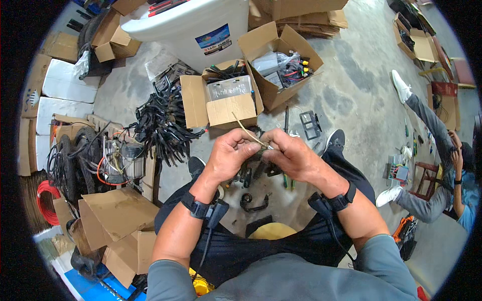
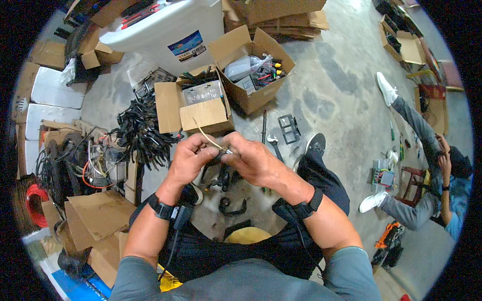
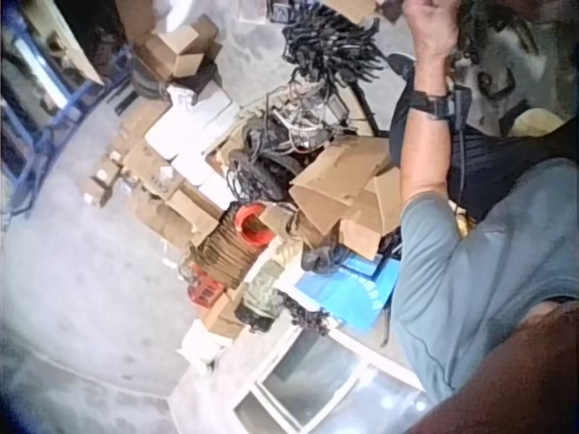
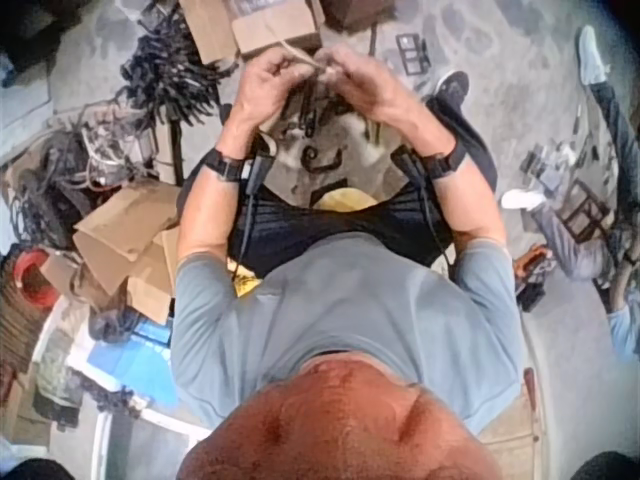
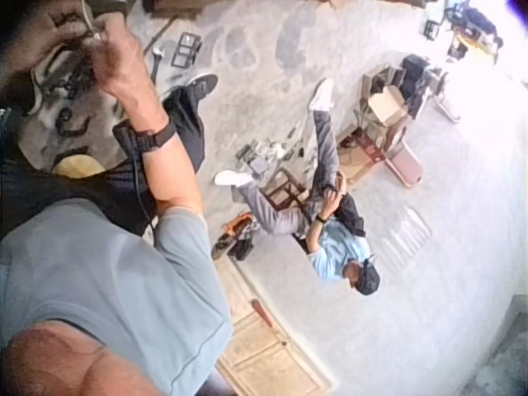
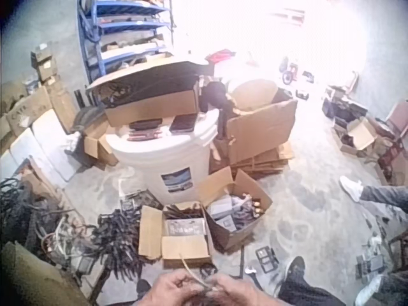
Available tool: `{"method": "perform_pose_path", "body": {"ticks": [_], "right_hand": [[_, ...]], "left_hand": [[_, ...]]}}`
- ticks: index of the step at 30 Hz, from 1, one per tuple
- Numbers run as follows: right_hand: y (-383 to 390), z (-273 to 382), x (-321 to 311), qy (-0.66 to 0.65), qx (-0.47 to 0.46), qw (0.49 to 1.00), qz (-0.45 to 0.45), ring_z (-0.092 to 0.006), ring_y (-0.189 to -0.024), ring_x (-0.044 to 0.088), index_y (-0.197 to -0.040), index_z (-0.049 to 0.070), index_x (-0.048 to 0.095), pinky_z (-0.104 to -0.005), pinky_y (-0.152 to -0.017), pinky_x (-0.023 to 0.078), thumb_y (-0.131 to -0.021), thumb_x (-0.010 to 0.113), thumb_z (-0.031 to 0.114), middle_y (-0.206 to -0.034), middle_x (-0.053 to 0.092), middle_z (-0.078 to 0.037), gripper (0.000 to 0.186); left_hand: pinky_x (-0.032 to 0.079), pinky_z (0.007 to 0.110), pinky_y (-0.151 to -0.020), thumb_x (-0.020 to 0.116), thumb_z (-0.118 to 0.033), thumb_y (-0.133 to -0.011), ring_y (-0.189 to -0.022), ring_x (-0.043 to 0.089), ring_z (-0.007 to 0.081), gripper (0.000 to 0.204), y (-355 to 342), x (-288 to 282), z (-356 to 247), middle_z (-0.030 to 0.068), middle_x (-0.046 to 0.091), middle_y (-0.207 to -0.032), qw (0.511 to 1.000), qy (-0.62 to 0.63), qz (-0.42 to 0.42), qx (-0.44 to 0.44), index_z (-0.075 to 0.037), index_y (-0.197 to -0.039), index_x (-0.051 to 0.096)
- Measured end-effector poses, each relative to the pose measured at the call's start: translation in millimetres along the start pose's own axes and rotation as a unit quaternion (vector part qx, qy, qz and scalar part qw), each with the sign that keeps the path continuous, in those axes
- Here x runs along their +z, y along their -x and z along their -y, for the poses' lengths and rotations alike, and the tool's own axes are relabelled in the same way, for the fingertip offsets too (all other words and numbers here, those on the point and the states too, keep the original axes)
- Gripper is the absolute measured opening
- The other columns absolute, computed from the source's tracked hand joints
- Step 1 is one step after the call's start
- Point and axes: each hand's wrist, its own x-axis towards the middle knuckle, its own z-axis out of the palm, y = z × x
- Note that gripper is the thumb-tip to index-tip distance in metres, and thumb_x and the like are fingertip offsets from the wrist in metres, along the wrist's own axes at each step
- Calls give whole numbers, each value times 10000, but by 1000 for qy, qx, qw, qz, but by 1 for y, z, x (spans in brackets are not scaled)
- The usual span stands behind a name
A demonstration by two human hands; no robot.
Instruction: Repairing or assembling a wiring harness and mechanical parts for a motorcycle using pliers.
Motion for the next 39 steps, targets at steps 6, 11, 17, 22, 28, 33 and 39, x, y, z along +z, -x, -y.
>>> {"method": "perform_pose_path", "body": {"ticks": [6,11,17,22,28,33,39], "right_hand": [[-1,4,0,2,43,999,33,-431,-742,573,-1142,64,442,-442,-629,451,-874,644,91,-769,587,-198,337],[-2,3,5,3,22,1000,18,-380,-679,560,-1128,48,438,-437,-618,447,-882,642,103,-733,576,-171,324],[-4,-3,9,-70,10,997,-17,-244,-633,546,-1081,40,472,-381,-613,458,-931,589,110,-706,567,-139,203],[-4,2,7,-104,-6,994,-20,-265,-662,586,-1045,32,483,-379,-624,467,-937,564,89,-731,581,-161,146],[-4,-9,10,-83,-44,995,-34,-390,-810,619,-984,18,483,-427,-683,478,-870,591,34,-808,603,-198,158],[-7,-31,14,88,-120,987,-67,-399,-878,587,-966,23,511,-475,-737,471,-779,605,-7,-851,578,-187,211],[-4,-25,13,182,-76,978,-59,-408,-919,573,-1022,34,522,-478,-782,476,-750,625,4,-929,573,-176,292]], "left_hand": [[507,245,-743,674,-98,-897,-820,607,76,196,1,4,-4,33,670,-932,999,32,-28,-4,-3,-1056,609],[472,223,-703,680,-135,-898,-767,566,56,151,2,5,-11,4,657,-855,991,-117,-62,31,-4,-965,646],[468,246,-696,672,-86,-882,-766,562,81,90,1,12,-22,16,652,-827,977,-157,-83,122,2,-890,656],[479,271,-722,664,-46,-869,-793,588,127,71,6,12,-24,65,664,-859,967,-167,-88,169,21,-867,641],[492,287,-725,646,-12,-866,-809,609,159,56,4,11,-25,100,676,-877,957,-195,-75,200,33,-837,628],[499,288,-721,636,-6,-868,-797,615,168,59,3,10,-28,115,682,-879,958,-197,-81,194,39,-829,634],[513,292,-714,634,-60,-898,-779,621,162,101,2,-3,-30,130,681,-879,966,-130,-126,187,38,-876,649]]}}
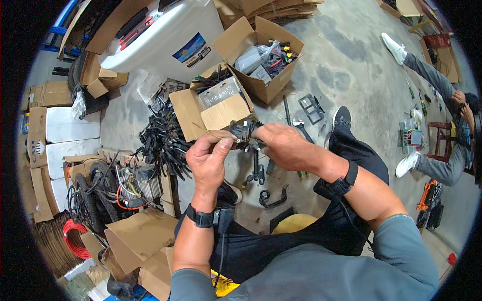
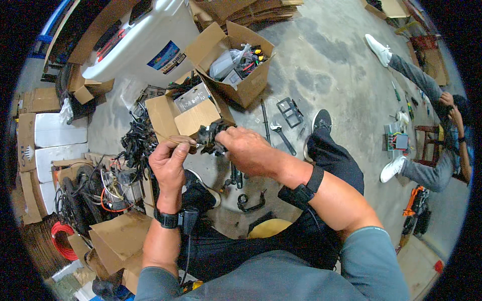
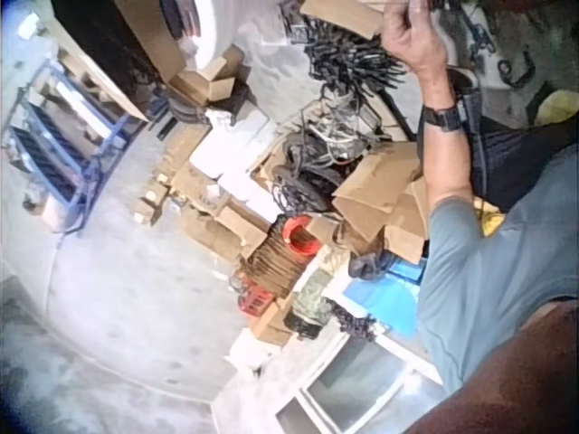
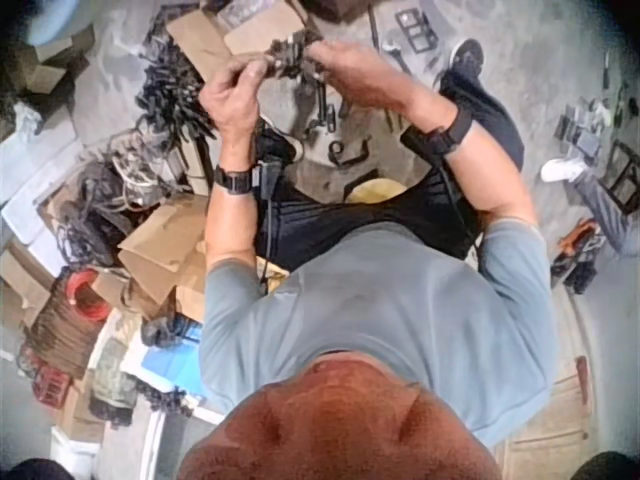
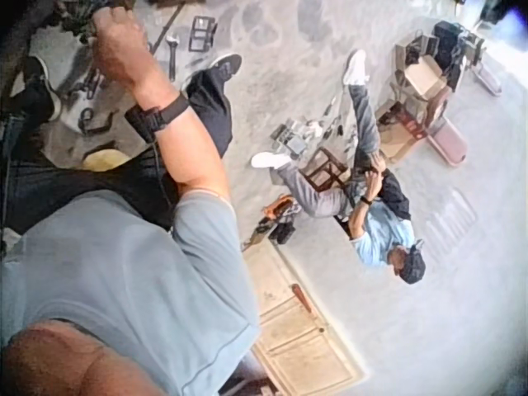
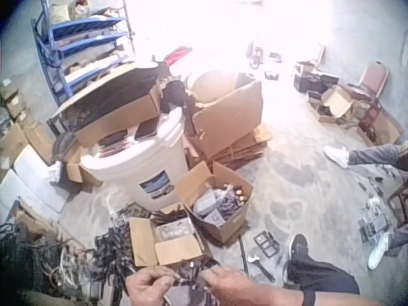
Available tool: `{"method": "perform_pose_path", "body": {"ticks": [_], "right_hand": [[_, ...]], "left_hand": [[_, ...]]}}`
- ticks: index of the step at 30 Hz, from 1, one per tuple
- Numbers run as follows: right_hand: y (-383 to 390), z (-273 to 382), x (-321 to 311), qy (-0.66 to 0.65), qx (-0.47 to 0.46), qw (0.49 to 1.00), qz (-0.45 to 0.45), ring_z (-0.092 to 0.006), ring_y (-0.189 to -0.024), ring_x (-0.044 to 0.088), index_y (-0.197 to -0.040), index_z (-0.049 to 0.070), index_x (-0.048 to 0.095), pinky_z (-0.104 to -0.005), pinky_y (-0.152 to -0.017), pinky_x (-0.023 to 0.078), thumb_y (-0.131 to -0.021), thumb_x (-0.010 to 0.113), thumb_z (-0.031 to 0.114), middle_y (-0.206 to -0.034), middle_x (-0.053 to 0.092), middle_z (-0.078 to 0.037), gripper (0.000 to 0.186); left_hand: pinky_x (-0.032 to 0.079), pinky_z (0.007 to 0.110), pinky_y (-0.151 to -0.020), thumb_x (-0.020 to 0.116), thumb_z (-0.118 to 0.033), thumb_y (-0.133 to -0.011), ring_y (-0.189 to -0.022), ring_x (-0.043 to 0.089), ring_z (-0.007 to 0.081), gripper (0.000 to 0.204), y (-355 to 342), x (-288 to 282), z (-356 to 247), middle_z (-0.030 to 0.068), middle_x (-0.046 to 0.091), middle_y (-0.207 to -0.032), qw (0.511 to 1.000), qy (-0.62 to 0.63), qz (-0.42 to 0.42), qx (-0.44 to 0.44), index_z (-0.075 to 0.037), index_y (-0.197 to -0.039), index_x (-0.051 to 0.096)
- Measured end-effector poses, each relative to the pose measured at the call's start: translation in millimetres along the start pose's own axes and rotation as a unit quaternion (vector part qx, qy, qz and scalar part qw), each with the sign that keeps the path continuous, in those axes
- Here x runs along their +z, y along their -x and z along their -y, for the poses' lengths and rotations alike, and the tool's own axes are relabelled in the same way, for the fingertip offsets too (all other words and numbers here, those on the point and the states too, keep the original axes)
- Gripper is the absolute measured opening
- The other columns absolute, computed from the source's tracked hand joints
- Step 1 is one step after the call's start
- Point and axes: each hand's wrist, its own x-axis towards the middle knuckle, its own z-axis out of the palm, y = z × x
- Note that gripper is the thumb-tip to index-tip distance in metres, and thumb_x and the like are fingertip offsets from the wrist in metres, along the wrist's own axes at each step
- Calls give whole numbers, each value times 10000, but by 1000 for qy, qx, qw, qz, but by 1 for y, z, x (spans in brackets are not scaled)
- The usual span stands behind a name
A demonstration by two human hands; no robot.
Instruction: Repairing or assembling a wiring harness and mechanical parts for a motorcycle using pliers.
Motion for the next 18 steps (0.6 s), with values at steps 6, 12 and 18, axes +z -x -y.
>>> {"method": "perform_pose_path", "body": {"ticks": [6,12,18], "right_hand": [[-5,6,-6,-24,-3,999,-37,-404,-952,573,-1089,23,485,-485,-811,468,-736,655,20,-970,574,-191,392],[-4,-2,-3,-12,34,999,16,-396,-1008,577,-1194,-15,477,-458,-859,469,-710,683,19,-1014,595,-214,528],[-3,-17,-7,18,20,994,102,-400,-1036,579,-1185,5,505,-451,-877,475,-674,702,18,-1065,611,-214,549]], "left_hand": [[533,312,-692,638,-82,-904,-752,641,187,128,-1,-5,11,154,684,-892,998,50,1,-44,46,-898,648],[549,343,-657,637,-101,-910,-719,650,232,149,-1,-2,8,180,677,-914,991,120,-23,-51,49,-911,632],[544,347,-627,627,-98,-912,-704,643,242,148,-2,-2,-6,190,661,-903,986,163,24,-41,47,-886,615]]}}
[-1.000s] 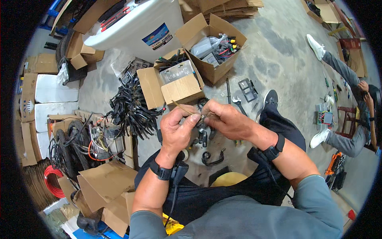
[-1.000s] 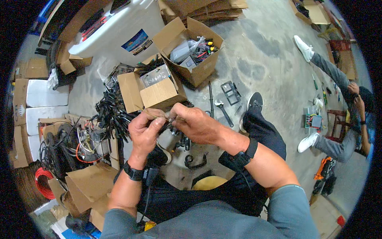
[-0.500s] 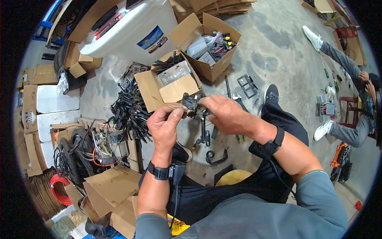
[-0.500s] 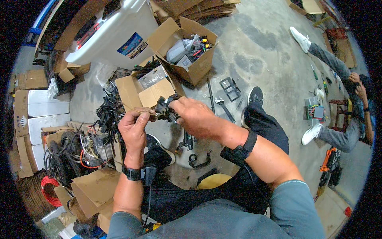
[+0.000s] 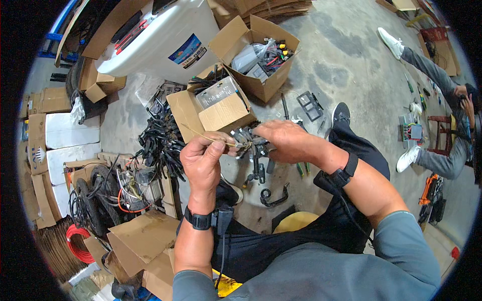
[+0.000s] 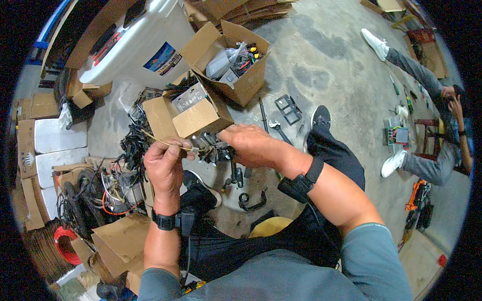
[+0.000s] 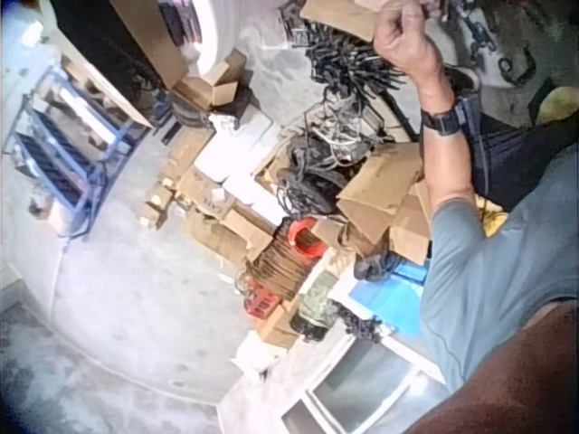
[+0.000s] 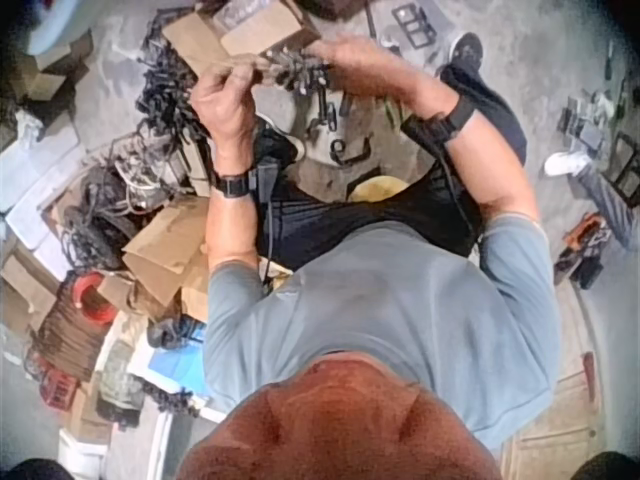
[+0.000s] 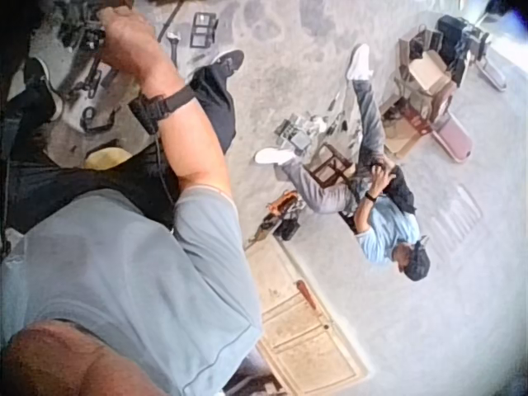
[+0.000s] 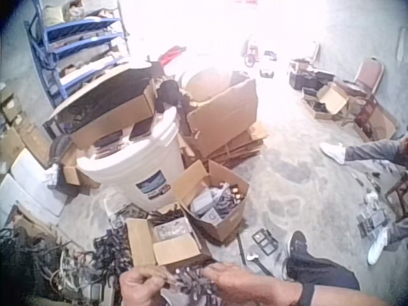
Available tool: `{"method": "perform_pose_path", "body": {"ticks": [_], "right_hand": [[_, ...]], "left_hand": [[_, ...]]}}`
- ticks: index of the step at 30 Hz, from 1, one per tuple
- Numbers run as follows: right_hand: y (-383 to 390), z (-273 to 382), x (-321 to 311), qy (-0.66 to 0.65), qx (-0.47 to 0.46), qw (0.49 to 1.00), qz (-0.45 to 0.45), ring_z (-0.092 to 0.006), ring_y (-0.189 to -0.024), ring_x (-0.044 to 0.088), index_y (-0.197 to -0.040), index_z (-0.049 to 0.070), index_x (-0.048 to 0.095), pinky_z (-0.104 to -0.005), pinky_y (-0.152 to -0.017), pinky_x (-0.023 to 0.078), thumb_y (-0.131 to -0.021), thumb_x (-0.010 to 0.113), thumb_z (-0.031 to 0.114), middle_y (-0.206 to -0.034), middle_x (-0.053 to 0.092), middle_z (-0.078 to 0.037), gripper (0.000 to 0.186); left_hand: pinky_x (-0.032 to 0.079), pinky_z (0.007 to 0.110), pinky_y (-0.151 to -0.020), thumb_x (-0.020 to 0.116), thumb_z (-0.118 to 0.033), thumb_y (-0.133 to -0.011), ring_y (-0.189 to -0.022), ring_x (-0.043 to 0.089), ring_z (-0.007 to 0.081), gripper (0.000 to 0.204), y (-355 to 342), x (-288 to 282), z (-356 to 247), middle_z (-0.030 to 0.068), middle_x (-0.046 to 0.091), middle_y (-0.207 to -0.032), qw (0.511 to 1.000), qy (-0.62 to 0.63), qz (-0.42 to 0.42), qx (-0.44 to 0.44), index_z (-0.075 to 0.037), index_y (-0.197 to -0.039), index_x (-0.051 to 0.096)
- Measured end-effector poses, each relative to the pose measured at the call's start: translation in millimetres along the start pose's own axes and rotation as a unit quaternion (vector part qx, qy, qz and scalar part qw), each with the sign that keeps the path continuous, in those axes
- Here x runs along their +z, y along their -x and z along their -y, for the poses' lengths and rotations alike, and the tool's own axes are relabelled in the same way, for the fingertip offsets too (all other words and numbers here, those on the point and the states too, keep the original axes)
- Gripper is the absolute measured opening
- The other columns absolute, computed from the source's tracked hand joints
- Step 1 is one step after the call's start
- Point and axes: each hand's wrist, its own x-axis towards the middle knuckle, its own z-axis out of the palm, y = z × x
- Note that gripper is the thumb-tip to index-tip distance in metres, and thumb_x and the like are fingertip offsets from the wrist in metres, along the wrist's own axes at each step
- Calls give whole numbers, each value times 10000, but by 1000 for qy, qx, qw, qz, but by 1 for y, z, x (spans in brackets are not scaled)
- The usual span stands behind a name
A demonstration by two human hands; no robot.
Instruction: Repairing or assembling a wiring harness and mechanical parts for a motorcycle using pliers.
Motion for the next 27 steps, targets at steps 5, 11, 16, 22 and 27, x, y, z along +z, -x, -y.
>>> {"method": "perform_pose_path", "body": {"ticks": [5,11,16,22,27], "right_hand": [[-1,-5,4,-15,0,1000,-24,-375,-1074,586,-1269,69,490,-462,-885,475,-699,658,14,-1105,620,-183,597],[-9,-8,11,-91,55,993,54,-390,-1098,568,-1339,61,425,-446,-922,463,-680,708,33,-1126,607,-205,717],[-17,-8,18,-158,35,981,110,-362,-1225,507,-1399,48,390,-404,-1008,426,-670,744,32,-1312,529,-217,811],[-18,-8,31,-157,35,984,81,-382,-1091,575,-1380,73,407,-427,-921,457,-691,729,81,-1150,606,-216,761],[-14,-6,17,-105,34,992,61,-401,-969,621,-1329,88,458,-451,-848,478,-726,696,155,-998,661,-212,652]], "left_hand": [[545,348,-614,620,-104,-917,-692,640,253,150,3,-5,-3,195,652,-894,997,65,34,1,46,-912,616],[537,337,-588,608,-134,-930,-682,627,261,170,5,-3,-11,195,646,-887,991,121,50,-8,30,-974,611],[515,317,-571,599,-159,-941,-686,615,248,170,7,-4,-23,173,628,-857,989,145,39,16,8,-971,607],[495,302,-566,592,-173,-946,-676,587,234,181,9,-5,-27,164,612,-855,988,146,37,21,7,-963,602],[488,301,-567,556,-145,-962,-677,585,235,160,4,-18,-32,158,613,-860,992,112,19,50,8,-960,602]]}}
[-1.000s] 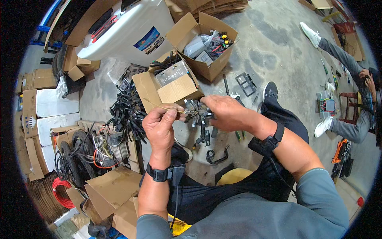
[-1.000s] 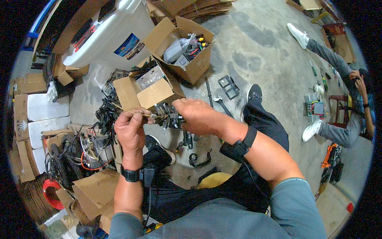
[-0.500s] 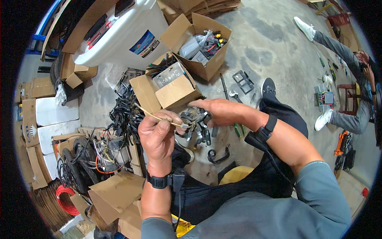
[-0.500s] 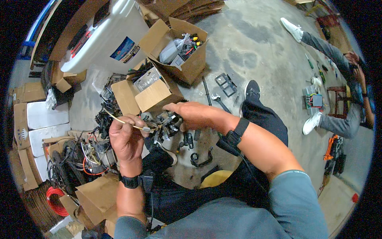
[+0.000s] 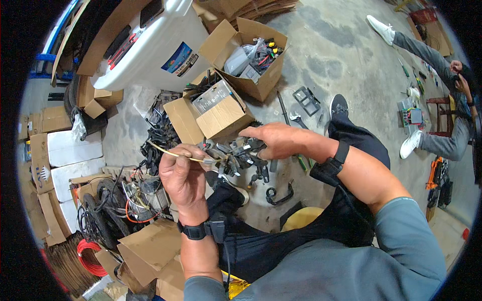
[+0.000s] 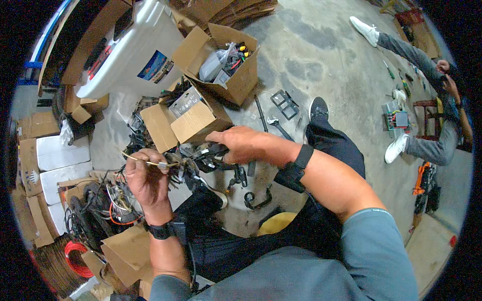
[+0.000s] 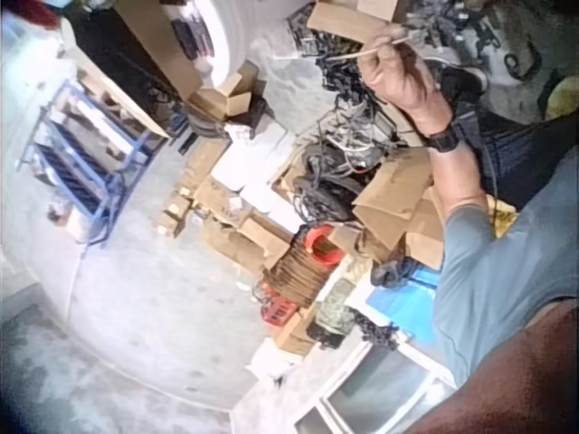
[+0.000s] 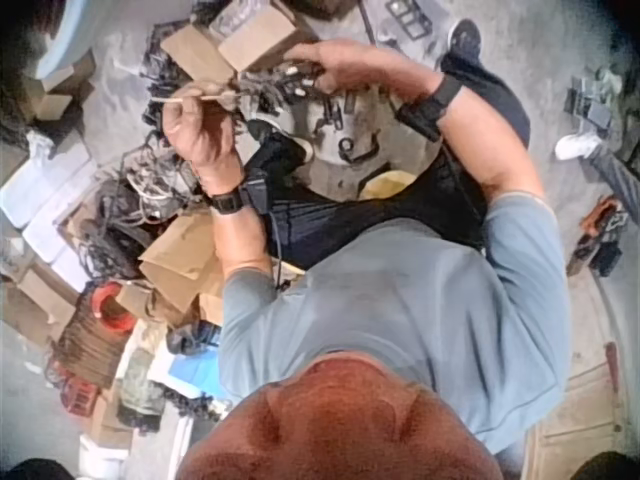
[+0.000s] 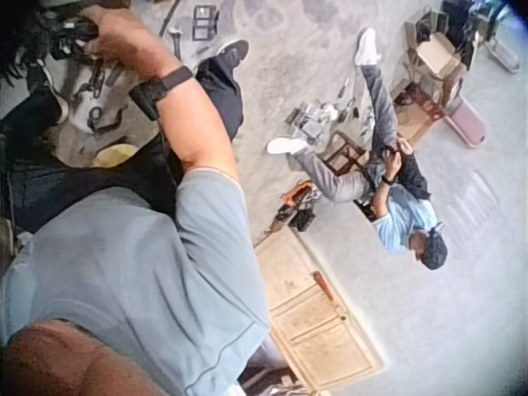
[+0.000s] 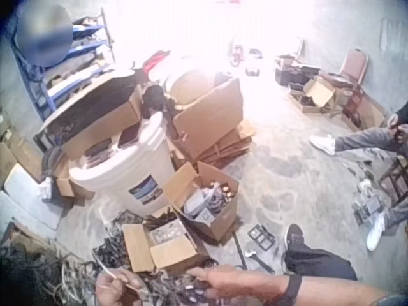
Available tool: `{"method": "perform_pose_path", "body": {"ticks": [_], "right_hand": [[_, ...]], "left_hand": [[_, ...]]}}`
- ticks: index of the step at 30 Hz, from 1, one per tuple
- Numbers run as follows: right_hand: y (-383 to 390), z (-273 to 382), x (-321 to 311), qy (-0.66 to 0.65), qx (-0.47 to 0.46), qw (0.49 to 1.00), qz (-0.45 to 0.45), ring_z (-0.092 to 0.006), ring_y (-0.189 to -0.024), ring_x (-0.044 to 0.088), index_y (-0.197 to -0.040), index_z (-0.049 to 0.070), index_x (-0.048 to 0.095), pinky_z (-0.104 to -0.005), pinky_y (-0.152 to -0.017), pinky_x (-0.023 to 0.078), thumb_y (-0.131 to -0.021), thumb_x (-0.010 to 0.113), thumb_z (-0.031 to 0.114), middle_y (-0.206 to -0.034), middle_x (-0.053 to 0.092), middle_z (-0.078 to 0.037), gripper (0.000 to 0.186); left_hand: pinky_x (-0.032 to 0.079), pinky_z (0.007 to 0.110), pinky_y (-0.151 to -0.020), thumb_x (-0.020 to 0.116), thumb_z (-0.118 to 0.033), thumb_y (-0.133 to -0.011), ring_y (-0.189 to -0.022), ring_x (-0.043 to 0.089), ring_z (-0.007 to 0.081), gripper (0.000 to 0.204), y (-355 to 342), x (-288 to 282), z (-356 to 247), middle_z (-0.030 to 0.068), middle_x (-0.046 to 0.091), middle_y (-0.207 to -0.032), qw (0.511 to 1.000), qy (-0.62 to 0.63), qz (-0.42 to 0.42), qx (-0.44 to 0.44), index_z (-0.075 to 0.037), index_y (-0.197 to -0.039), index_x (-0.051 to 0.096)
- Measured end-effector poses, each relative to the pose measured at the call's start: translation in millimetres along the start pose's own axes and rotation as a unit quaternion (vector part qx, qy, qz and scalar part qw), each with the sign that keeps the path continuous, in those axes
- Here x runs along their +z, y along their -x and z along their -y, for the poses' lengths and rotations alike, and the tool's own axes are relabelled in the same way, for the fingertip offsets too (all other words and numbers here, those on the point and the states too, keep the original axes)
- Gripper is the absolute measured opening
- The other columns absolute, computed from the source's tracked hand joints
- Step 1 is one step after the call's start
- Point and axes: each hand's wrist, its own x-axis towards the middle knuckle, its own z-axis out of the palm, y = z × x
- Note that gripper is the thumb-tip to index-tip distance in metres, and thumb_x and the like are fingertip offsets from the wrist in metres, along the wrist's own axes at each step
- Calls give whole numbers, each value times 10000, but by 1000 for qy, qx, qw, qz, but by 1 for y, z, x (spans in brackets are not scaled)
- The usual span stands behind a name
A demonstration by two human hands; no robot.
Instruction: Repairing or assembling a wiring harness and mechanical parts for a motorcycle using pliers.
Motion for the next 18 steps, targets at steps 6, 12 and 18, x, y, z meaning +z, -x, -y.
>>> {"method": "perform_pose_path", "body": {"ticks": [6,12,18], "right_hand": [[12,20,-33,-7,98,995,-6,-389,-896,645,-1249,47,522,-451,-800,495,-742,633,187,-925,664,-234,538],[10,20,-44,-21,90,993,-80,-403,-828,635,-924,7,605,-480,-734,488,-720,641,173,-813,652,-219,266],[9,1,-38,97,3,983,-153,-391,-935,589,-947,29,623,-479,-805,468,-718,651,129,-926,627,-196,251]], "left_hand": [[533,329,-618,586,-132,-947,-698,641,230,148,-4,-32,0,171,663,-917,998,8,-58,-3,-4,-995,641],[545,332,-641,598,-139,-940,-696,652,229,160,-7,-32,5,164,672,-932,997,0,-73,-16,9,-987,638],[546,340,-635,601,-135,-935,-696,649,240,163,-7,-26,6,181,666,-896,997,-9,-70,-32,24,-958,626]]}}
